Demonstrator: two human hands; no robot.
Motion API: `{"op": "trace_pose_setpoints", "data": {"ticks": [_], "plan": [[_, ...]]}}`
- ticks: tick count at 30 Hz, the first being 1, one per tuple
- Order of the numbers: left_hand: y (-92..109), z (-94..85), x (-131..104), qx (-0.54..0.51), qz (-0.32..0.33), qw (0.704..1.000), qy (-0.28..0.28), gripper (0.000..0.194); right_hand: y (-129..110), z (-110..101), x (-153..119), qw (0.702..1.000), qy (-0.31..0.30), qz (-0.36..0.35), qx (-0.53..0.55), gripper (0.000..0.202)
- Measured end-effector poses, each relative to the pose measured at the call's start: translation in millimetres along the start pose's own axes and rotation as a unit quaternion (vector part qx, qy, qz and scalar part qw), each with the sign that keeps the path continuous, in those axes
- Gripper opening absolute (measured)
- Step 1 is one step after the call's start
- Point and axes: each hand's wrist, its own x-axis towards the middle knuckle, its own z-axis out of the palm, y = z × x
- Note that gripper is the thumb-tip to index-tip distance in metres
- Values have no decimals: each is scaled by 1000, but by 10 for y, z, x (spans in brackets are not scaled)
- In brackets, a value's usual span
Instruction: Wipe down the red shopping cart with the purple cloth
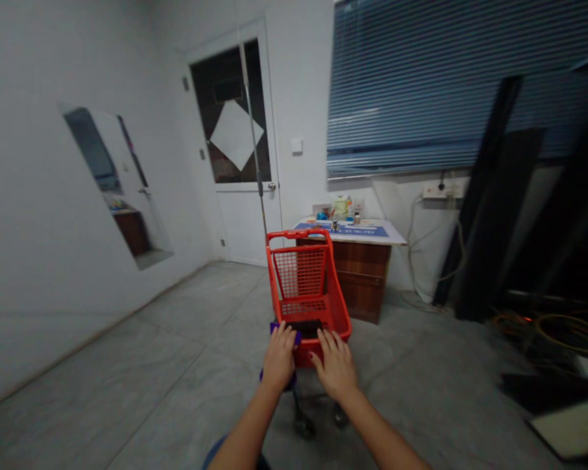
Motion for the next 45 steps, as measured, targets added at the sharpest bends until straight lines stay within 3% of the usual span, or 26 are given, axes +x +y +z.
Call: {"op": "trace_pose_setpoints", "data": {"ticks": [5,14,17,22,30,34,39,45], "plan": [[-95,-84,-6,-3,-29,1000,-1,39,-11,-84,47,996,-44,-75,2,64],[235,98,98,37,6,999,-19,45,40,-78,87,996,-58,-64,-1,69],[107,12,86,57,33,997,-44,47,111,-94,93,996,-58,-66,-7,69],[-111,-86,29,77,7,996,-43,50,120,-61,103,995,-59,-74,-2,68],[236,78,103,56,6,998,-40,46,41,-39,93,997,-44,-66,9,68],[97,9,61,47,37,997,-52,49,137,-65,87,996,-45,-75,6,67],[-67,-48,-2,44,-2,998,-46,48,161,-29,81,996,-35,-82,10,67],[193,58,67,29,-25,998,-41,45,91,-93,73,997,-36,-71,7,66]]}}
